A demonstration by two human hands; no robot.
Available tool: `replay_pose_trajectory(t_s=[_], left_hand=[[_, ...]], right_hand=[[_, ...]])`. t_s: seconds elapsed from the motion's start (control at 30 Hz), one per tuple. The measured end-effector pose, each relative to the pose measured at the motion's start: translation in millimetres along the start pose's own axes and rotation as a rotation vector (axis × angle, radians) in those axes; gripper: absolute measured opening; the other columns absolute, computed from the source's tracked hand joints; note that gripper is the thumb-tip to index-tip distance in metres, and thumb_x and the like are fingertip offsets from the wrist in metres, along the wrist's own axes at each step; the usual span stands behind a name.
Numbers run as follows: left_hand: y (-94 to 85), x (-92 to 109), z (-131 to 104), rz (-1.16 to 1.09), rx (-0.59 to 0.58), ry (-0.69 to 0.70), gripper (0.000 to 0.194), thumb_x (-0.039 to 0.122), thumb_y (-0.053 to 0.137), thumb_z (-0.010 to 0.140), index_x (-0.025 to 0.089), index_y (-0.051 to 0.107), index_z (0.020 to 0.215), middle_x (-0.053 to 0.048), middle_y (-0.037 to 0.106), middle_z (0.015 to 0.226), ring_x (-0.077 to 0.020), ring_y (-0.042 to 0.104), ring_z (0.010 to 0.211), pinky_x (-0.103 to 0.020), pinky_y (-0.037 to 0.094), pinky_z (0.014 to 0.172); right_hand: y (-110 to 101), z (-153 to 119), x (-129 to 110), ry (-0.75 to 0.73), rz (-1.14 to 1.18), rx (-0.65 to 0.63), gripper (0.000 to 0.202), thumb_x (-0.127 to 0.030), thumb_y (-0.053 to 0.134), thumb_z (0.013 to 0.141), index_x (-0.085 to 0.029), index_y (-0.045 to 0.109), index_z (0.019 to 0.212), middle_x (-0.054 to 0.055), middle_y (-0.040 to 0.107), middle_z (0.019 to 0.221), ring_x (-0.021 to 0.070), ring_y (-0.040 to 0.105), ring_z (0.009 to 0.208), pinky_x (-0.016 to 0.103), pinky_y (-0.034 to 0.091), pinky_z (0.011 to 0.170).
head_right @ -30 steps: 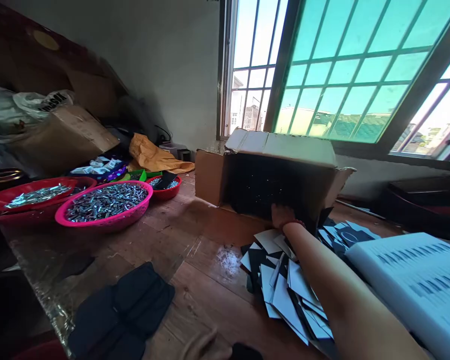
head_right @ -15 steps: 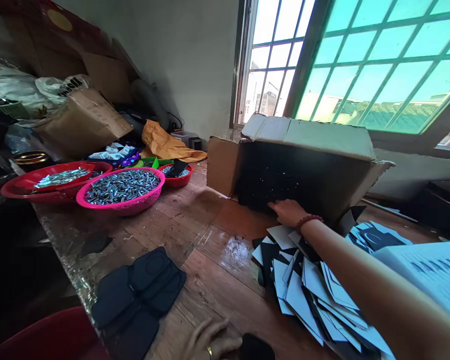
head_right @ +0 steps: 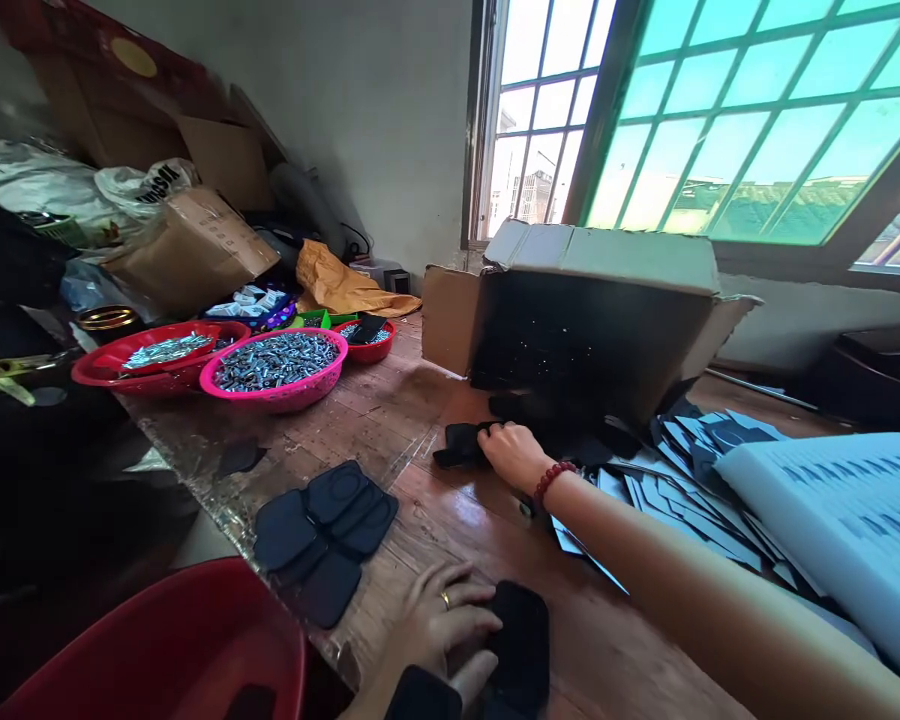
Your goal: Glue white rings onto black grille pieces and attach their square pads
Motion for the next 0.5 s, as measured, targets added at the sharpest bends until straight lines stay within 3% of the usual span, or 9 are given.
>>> replay_pose_trajectory(t_s=[0.23, 0.33, 0.4, 0.5], left_hand=[[-21.0, 19, 4, 0.087, -0.039, 0.072, 0.047, 0.060, 0.073, 0.076, 0.041, 0.069, 0.119, -0.004, 0.065, 0.132, -0.0340, 0.053, 0.127, -0.061, 0.041, 0.106], [-29.8, 30, 4, 0.156, -0.099, 0.111, 0.047, 0.065, 0.067, 0.079, 0.045, 0.067, 0.122, -0.004, 0.060, 0.139, -0.0345, 0.052, 0.129, -0.062, 0.040, 0.105], [-33.7, 34, 4, 0.168, -0.124, 0.106, 0.047, 0.062, 0.067, 0.081, 0.045, 0.065, 0.125, -0.003, 0.058, 0.142, -0.0335, 0.050, 0.131, -0.059, 0.039, 0.107], [-35.5, 37, 5, 0.155, -0.127, 0.069, 0.046, 0.057, 0.073, 0.078, 0.044, 0.068, 0.121, -0.002, 0.060, 0.140, -0.0343, 0.049, 0.131, -0.060, 0.037, 0.109]], right_hand=[[0, -42, 11, 0.092, 0.137, 0.011, 0.031, -0.004, 0.046, 0.088, -0.015, 0.073, 0.094, 0.013, 0.073, 0.090, 0.0253, 0.070, 0.086, 0.030, 0.049, 0.071], [6, -54, 19, 0.148, 0.186, 0.077, 0.031, -0.010, 0.048, 0.090, -0.014, 0.071, 0.110, 0.017, 0.070, 0.115, 0.0297, 0.065, 0.107, 0.035, 0.049, 0.084], [12, -58, 19, 0.178, 0.220, 0.117, 0.036, -0.020, 0.051, 0.093, -0.011, 0.064, 0.125, 0.020, 0.059, 0.136, 0.0321, 0.055, 0.125, 0.039, 0.046, 0.096], [20, -59, 12, 0.207, 0.268, 0.151, 0.050, -0.031, 0.053, 0.095, -0.008, 0.052, 0.139, 0.022, 0.052, 0.144, 0.0314, 0.049, 0.133, 0.041, 0.041, 0.104]])
Point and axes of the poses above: each hand's wrist, its own z-axis towards the middle knuckle, its own y-axis out of the palm, x = y × z, the point moved 6 cm from there along z, towards the middle knuckle
